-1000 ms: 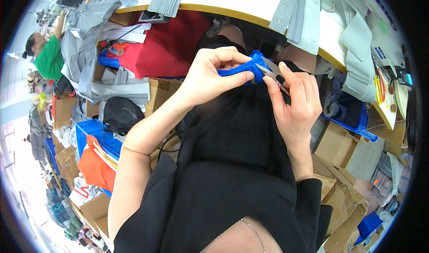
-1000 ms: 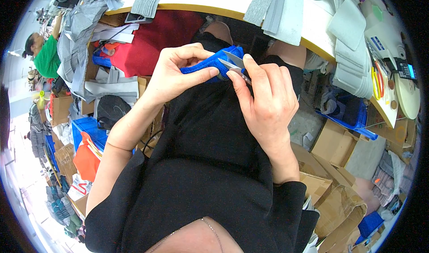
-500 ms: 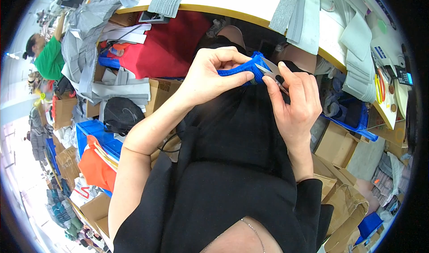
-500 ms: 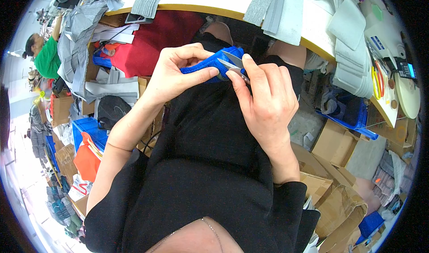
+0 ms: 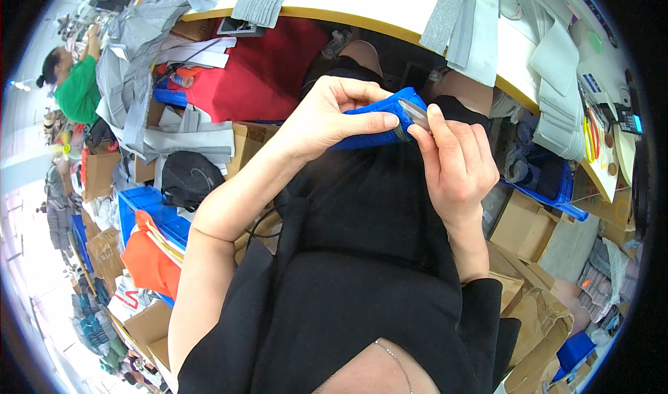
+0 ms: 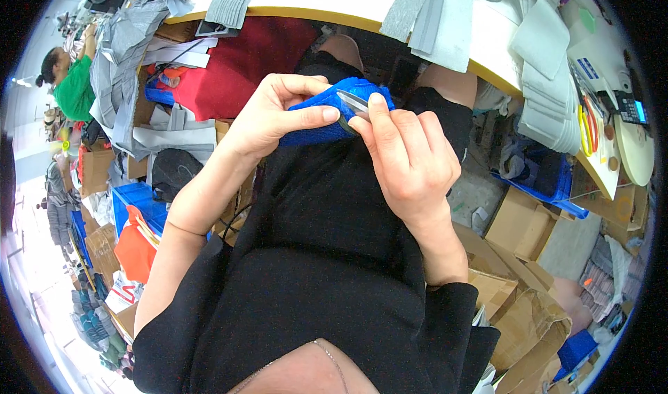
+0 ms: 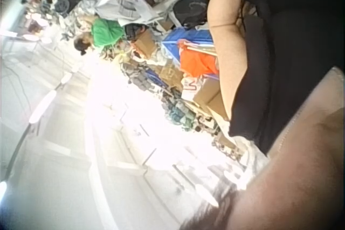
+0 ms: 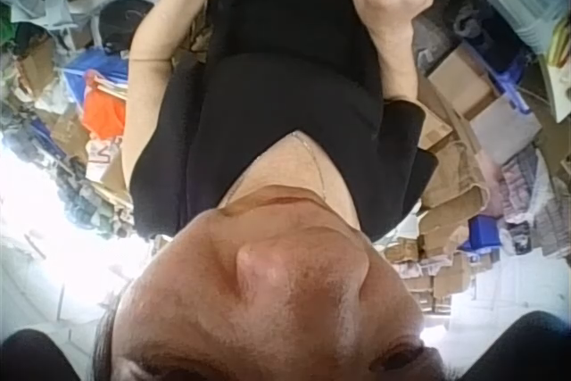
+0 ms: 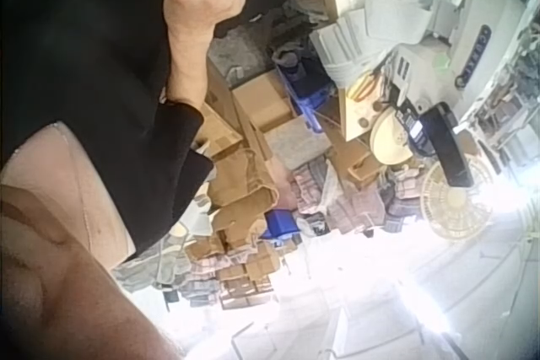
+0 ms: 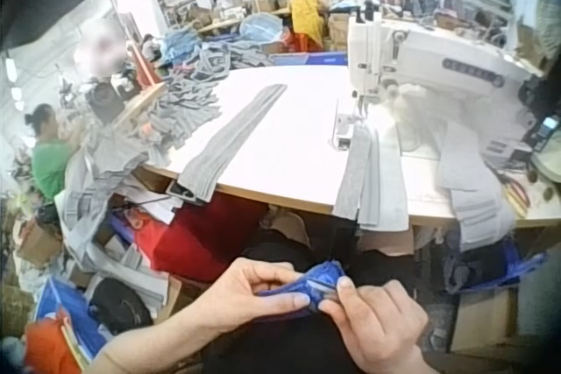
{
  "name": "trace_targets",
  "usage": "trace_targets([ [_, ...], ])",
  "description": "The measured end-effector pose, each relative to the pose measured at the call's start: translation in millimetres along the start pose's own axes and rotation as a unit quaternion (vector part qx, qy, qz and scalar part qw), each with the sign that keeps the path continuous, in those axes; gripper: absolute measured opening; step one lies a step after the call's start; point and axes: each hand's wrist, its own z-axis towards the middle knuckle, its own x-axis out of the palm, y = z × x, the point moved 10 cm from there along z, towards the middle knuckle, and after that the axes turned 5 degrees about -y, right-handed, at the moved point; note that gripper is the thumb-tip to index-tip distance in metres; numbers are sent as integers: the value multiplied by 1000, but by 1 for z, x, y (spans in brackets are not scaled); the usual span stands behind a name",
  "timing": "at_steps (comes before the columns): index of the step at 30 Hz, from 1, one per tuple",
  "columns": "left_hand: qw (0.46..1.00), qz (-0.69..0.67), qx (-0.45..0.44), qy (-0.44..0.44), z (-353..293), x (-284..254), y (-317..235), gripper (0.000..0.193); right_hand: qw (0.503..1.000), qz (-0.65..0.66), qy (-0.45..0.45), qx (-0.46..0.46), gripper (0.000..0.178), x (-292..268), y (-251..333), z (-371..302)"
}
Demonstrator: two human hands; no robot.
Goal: Trimming loose threads and excess material from a blue zippered pouch using thread snips.
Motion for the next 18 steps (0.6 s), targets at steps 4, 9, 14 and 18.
trace_targets([
  [4,1000,3,9,3,2,0,0,25,1000,10,0,14,35,0,-2,2],
  [9,1000,0,17,-23,2,-5,-2,27,983,104,36,147,34,3,-21,2],
  [14,999,30,24,-33,2,-4,-2,27,888,319,46,329,37,30,-39,-21],
  [18,988,113,92,-43,2,-1,-17,19,841,356,80,399,23,44,-45,-30],
])
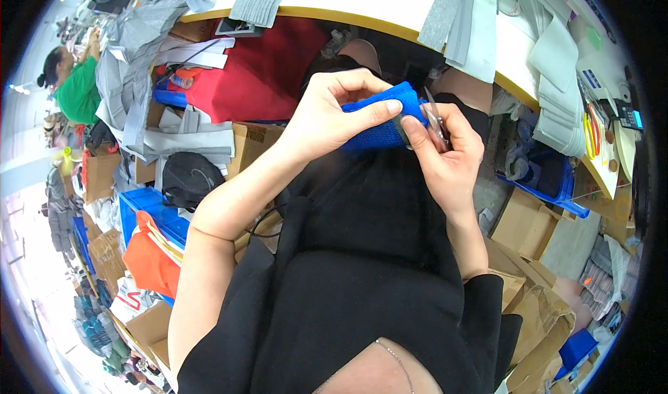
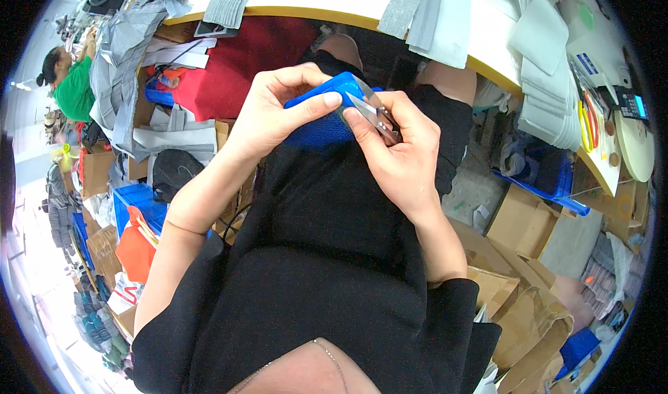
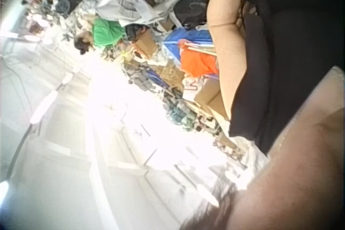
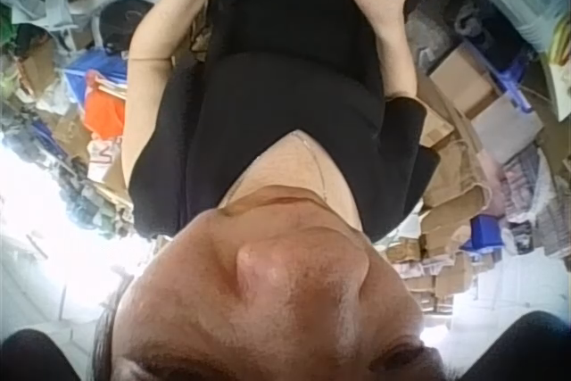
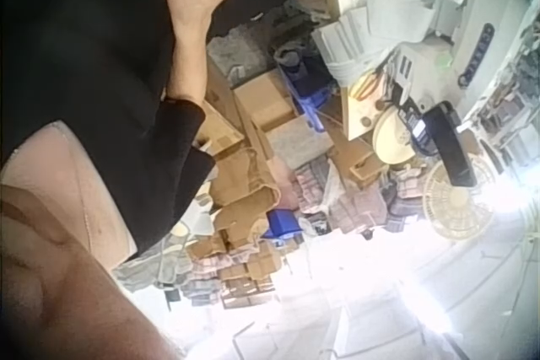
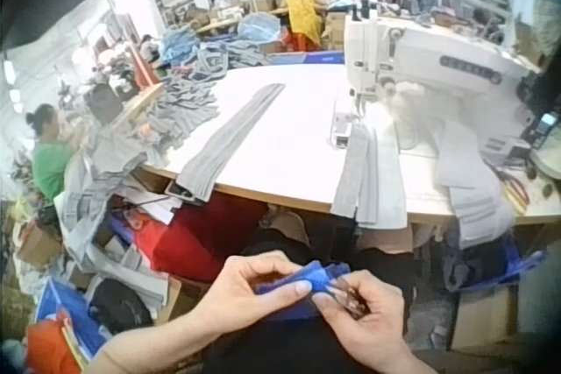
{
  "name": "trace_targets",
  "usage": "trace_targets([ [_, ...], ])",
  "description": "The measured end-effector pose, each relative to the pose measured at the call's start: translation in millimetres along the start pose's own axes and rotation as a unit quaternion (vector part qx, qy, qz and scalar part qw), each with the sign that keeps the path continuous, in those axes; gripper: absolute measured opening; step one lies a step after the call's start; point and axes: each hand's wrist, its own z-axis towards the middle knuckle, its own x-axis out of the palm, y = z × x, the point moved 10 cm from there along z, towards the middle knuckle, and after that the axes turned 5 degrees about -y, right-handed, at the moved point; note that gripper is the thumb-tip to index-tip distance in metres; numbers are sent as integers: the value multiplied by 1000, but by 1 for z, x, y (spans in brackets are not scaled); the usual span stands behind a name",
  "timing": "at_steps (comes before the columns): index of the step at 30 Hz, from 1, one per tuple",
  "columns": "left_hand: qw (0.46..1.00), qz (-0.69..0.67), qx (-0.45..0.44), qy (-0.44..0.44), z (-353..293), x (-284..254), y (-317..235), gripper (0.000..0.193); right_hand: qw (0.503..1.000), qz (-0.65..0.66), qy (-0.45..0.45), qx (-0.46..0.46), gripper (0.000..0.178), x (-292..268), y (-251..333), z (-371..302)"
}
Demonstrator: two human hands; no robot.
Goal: Trimming loose threads and excess material from a blue zippered pouch using thread snips.
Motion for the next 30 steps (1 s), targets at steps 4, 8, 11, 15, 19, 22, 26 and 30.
trace_targets([
  [4,981,98,109,-131,0,-18,-26,11,995,-76,-5,-64,16,1,0,-1],
  [8,934,255,248,-24,-1,-1,-50,14,957,-202,15,-207,21,9,27,-5],
  [11,934,311,176,0,9,4,-39,10,927,-252,5,-278,24,12,34,-13],
  [15,889,405,198,73,10,22,-35,10,895,-295,20,-333,23,21,36,-21],
  [19,859,435,239,126,9,33,-30,9,880,-309,39,-358,21,26,36,-26],
  [22,855,442,238,132,10,35,-25,10,884,-304,41,-352,21,25,36,-27],
  [26,900,384,186,88,13,23,-23,10,921,-236,10,-310,21,8,23,-21],
  [30,961,261,51,81,16,13,-12,12,992,-98,-12,-78,15,-11,-22,-8],
])
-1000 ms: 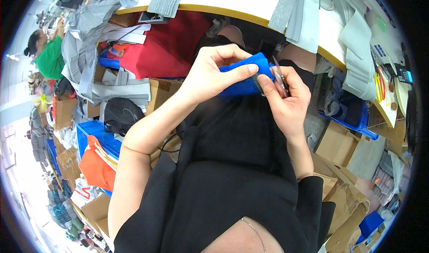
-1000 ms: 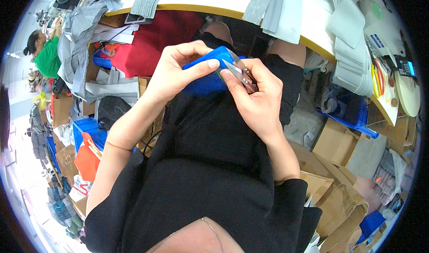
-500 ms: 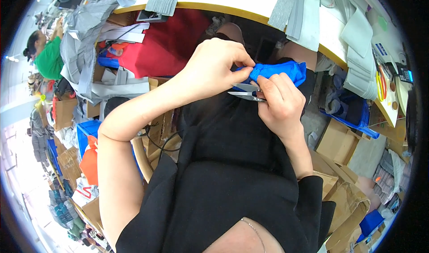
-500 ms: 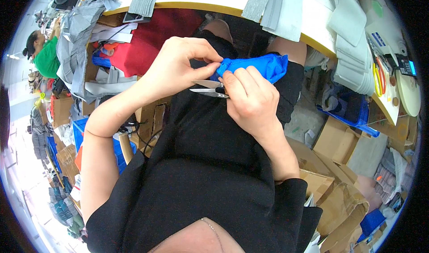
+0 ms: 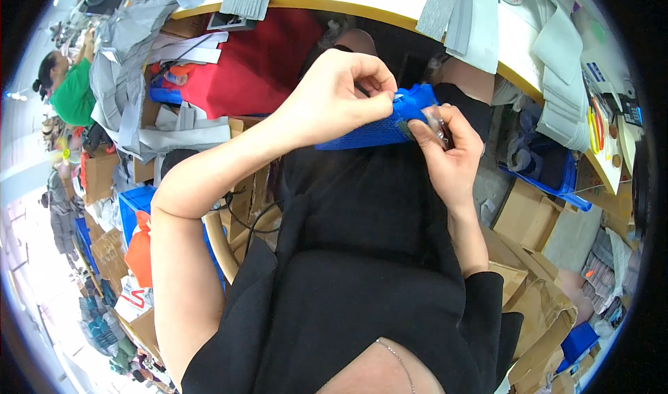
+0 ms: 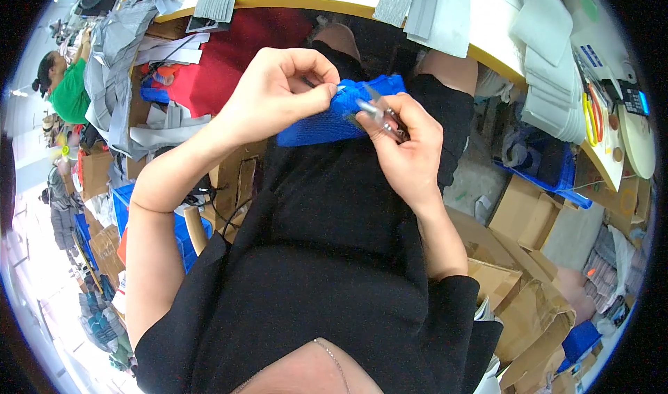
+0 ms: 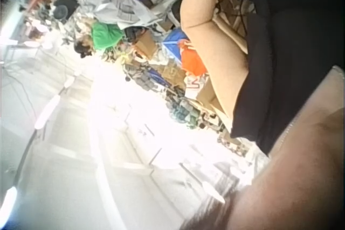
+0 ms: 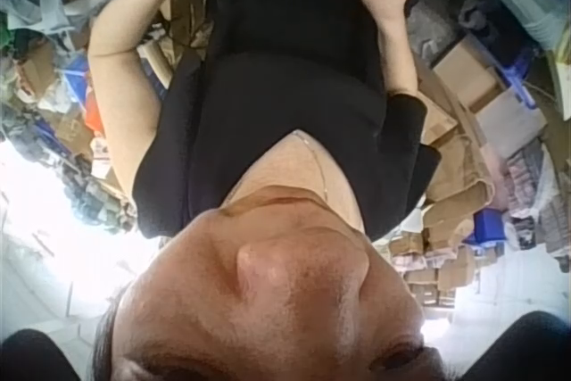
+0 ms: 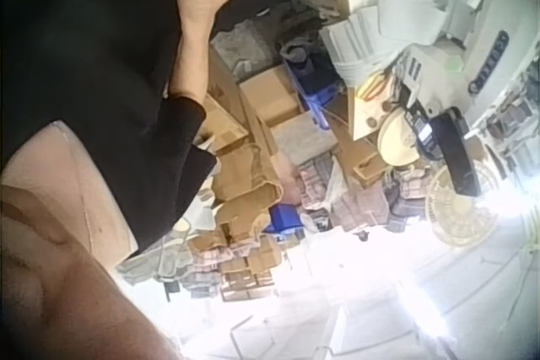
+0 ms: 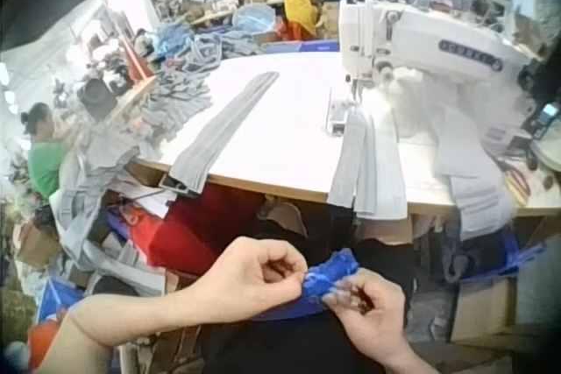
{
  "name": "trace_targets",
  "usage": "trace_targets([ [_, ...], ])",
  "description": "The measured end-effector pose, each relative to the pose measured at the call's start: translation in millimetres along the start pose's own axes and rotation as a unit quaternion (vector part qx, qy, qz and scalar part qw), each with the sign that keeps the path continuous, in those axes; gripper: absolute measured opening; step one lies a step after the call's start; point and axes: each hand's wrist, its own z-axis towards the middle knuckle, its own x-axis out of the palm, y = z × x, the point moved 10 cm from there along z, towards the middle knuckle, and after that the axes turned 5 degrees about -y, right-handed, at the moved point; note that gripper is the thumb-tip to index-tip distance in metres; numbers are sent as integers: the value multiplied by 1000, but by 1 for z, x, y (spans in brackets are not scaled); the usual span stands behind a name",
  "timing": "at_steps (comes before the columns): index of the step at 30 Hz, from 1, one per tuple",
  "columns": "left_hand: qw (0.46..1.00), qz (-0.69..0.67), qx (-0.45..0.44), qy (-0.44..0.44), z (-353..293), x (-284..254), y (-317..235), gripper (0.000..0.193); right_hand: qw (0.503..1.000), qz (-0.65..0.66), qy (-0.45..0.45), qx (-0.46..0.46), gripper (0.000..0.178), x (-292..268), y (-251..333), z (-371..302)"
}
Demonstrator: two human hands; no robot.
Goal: Trimming loose threads and excess material from a blue zippered pouch using thread snips.
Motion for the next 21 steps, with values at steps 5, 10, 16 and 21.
trace_targets([
  [5,942,-290,-163,41,-2,17,33,13,964,209,13,163,14,10,-31,-5],
  [10,938,-306,-163,-22,-8,12,40,13,972,163,-8,172,23,11,-21,-6],
  [16,938,-286,-182,-70,-4,7,42,14,878,367,74,300,41,24,-10,-30],
  [21,940,-295,-165,-37,-4,6,41,15,803,412,142,406,51,41,-5,-39],
])
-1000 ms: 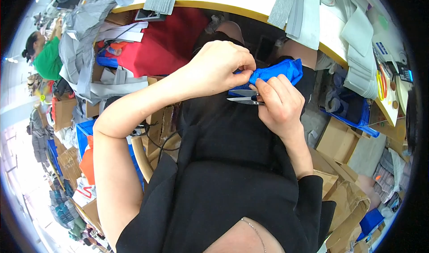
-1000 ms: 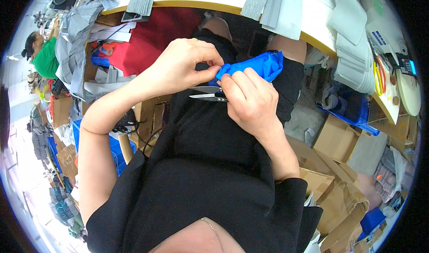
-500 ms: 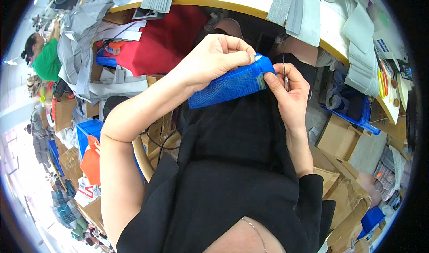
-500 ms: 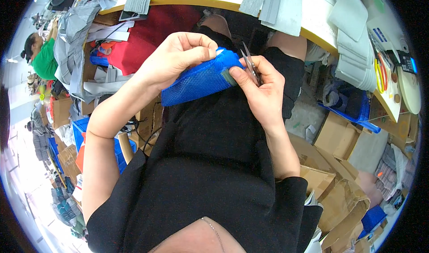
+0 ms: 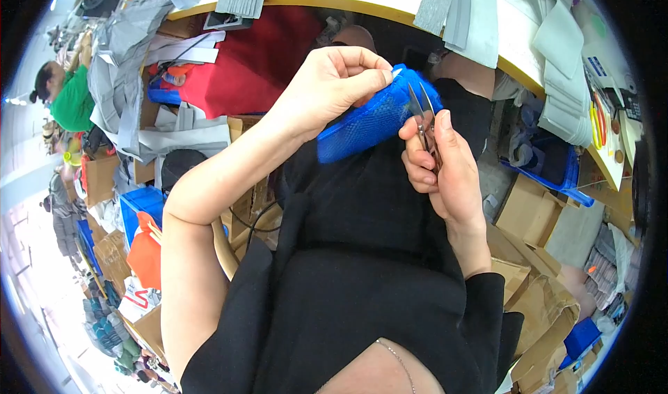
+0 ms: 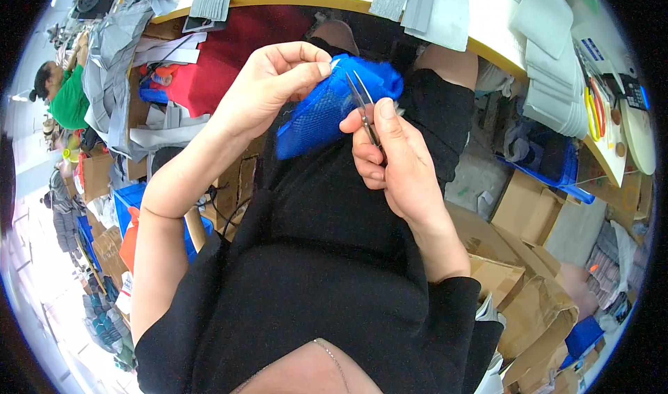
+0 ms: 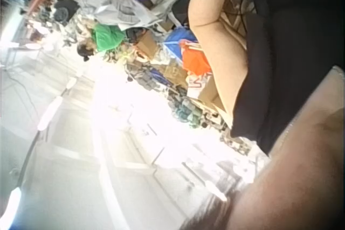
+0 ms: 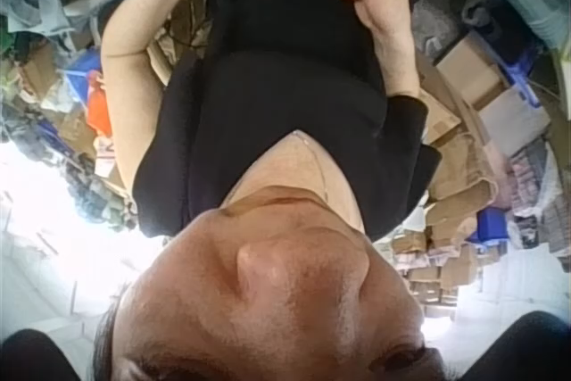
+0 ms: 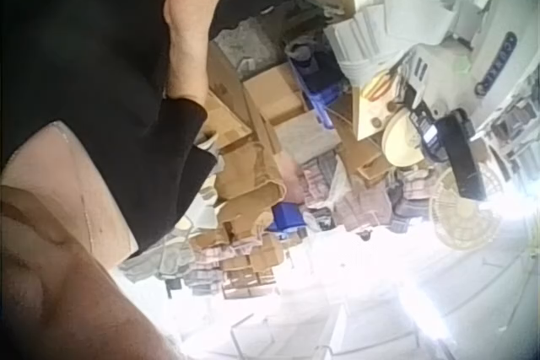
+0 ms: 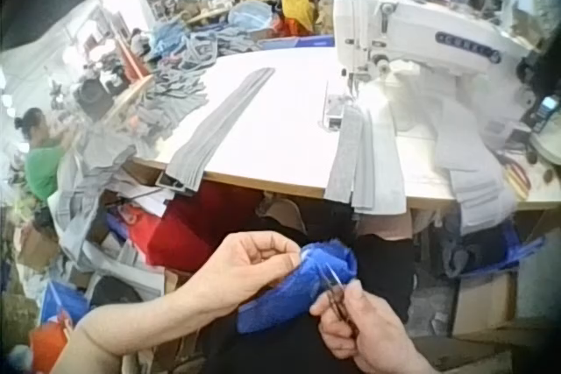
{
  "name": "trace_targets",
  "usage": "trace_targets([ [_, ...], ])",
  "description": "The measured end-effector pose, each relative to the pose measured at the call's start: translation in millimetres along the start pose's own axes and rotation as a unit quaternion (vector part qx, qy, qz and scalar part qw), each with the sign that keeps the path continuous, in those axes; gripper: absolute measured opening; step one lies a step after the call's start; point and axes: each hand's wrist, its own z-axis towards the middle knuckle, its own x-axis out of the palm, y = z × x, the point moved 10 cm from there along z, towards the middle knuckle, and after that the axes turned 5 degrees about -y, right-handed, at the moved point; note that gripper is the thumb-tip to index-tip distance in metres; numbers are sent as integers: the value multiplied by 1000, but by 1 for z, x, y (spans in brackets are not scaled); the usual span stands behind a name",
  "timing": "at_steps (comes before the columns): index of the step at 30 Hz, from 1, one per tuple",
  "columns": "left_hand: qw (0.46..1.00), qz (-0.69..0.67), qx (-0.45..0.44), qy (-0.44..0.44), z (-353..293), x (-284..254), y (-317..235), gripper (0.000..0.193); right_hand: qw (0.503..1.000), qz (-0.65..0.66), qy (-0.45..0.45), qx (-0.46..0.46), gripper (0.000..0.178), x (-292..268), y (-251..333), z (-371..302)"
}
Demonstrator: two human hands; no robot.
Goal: Trimming loose threads and excess material from a blue zippered pouch using thread snips.
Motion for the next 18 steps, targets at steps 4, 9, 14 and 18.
trace_targets([
  [4,1000,-16,7,-3,-2,5,-3,14,999,8,0,34,50,0,-3,2],
  [9,987,128,91,-19,-3,1,-15,13,998,-4,9,58,50,-2,-8,3],
  [14,979,163,117,-21,-3,-2,-18,14,998,-3,6,67,50,-3,-10,4],
  [18,979,164,120,-16,-2,0,-21,14,998,-8,2,68,50,-3,-8,3],
])
